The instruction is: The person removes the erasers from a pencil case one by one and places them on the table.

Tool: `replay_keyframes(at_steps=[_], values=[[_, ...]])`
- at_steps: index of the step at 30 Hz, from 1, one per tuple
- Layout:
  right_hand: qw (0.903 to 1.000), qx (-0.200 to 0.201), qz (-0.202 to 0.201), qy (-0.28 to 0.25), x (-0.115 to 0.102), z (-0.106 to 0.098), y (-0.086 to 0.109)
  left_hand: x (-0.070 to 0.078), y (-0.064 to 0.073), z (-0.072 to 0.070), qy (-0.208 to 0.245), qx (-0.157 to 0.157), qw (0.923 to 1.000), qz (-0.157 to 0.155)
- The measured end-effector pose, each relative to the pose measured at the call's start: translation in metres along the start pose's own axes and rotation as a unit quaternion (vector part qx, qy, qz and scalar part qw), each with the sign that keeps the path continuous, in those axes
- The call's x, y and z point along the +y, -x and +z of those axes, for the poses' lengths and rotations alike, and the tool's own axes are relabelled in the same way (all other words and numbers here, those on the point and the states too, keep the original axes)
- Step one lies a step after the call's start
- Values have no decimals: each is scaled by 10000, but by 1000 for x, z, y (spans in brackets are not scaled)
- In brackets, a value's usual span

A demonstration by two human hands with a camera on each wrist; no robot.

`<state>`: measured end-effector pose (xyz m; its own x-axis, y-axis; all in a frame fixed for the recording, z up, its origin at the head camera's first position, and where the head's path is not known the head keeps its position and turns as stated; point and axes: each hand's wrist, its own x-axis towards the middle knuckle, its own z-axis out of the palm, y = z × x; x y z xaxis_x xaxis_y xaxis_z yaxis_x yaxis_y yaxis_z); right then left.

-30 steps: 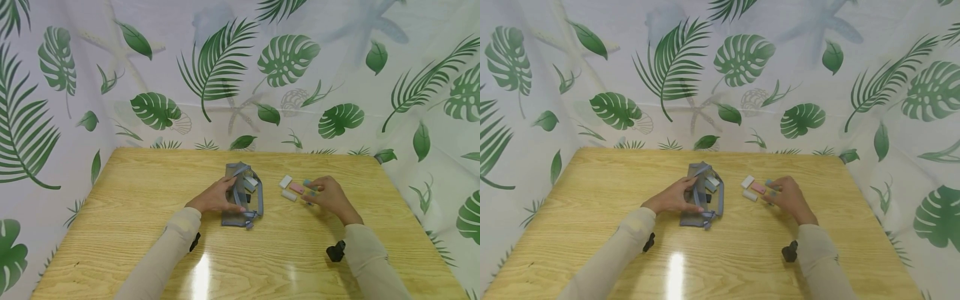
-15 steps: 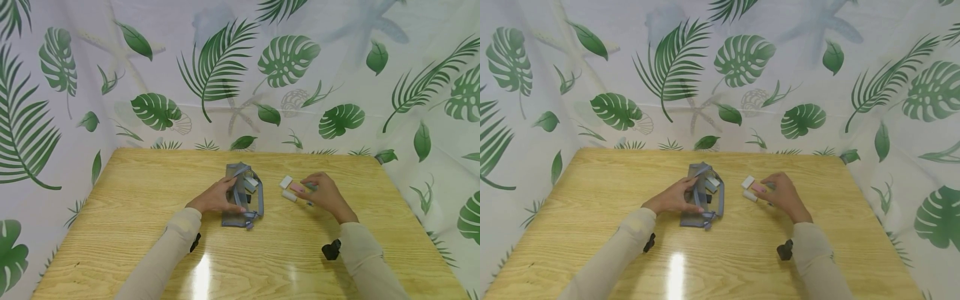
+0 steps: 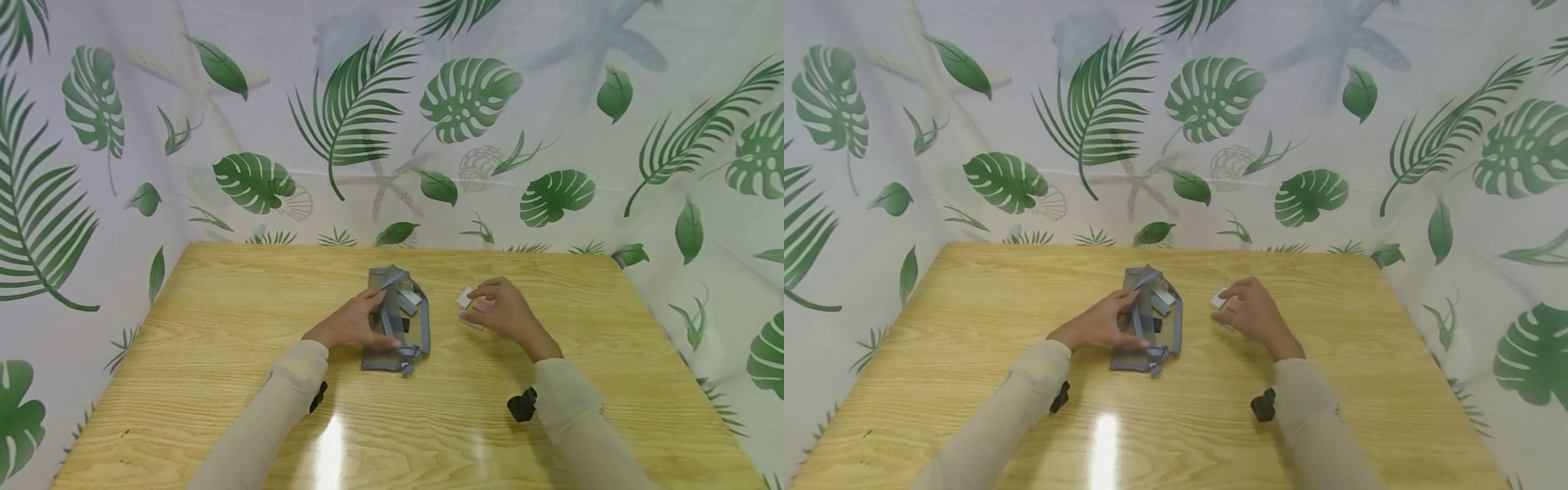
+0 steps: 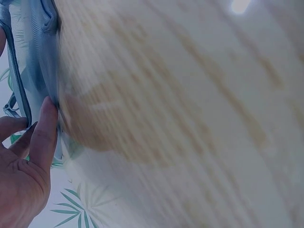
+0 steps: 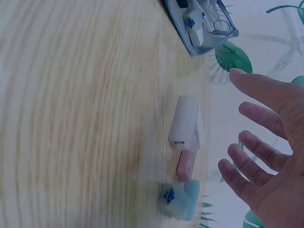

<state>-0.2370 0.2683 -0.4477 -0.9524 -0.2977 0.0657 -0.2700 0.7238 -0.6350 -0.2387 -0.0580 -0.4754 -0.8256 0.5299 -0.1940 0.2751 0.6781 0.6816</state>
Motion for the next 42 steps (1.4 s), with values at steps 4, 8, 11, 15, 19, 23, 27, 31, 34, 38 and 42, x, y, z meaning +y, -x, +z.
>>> replay_keyframes(at_steps=[4, 8, 11, 15, 19, 23, 27, 31, 34, 38, 42], values=[[9990, -113, 90, -429, -5, 7, -3, -1, 0, 0, 8, 1, 10000, 29], [9979, -271, 127, -571, -10, 14, -7, -2, -1, 0, 9, 3, 10000, 22], [9987, -338, 46, -387, -14, 19, -10, -2, -1, 0, -3, 20, 10000, 4], [9991, -391, -13, -170, -17, 25, -11, -2, -1, 0, 21, 28, 10000, 12], [9989, -426, -51, -165, -20, 30, -12, -1, -2, 0, 77, 8, 10000, -11], [9986, -463, -56, -266, -24, 34, -13, -2, -2, 0, 75, -22, 10000, -47], [9982, -484, -38, -338, -28, 39, -13, -2, -2, 0, 92, -37, 9999, -65], [9979, -528, -7, -383, -33, 42, -14, -3, -2, 0, 91, -38, 9999, -83], [9975, -593, 4, -382, -36, 45, -14, -2, -2, 0, 76, -38, 9999, -82], [9969, -646, -108, -428, -37, 50, -14, -1, -1, 0, 63, -51, 9999, -79], [9969, -650, -261, -351, -38, 56, -15, -1, 0, -1, 81, -49, 9999, -97]])
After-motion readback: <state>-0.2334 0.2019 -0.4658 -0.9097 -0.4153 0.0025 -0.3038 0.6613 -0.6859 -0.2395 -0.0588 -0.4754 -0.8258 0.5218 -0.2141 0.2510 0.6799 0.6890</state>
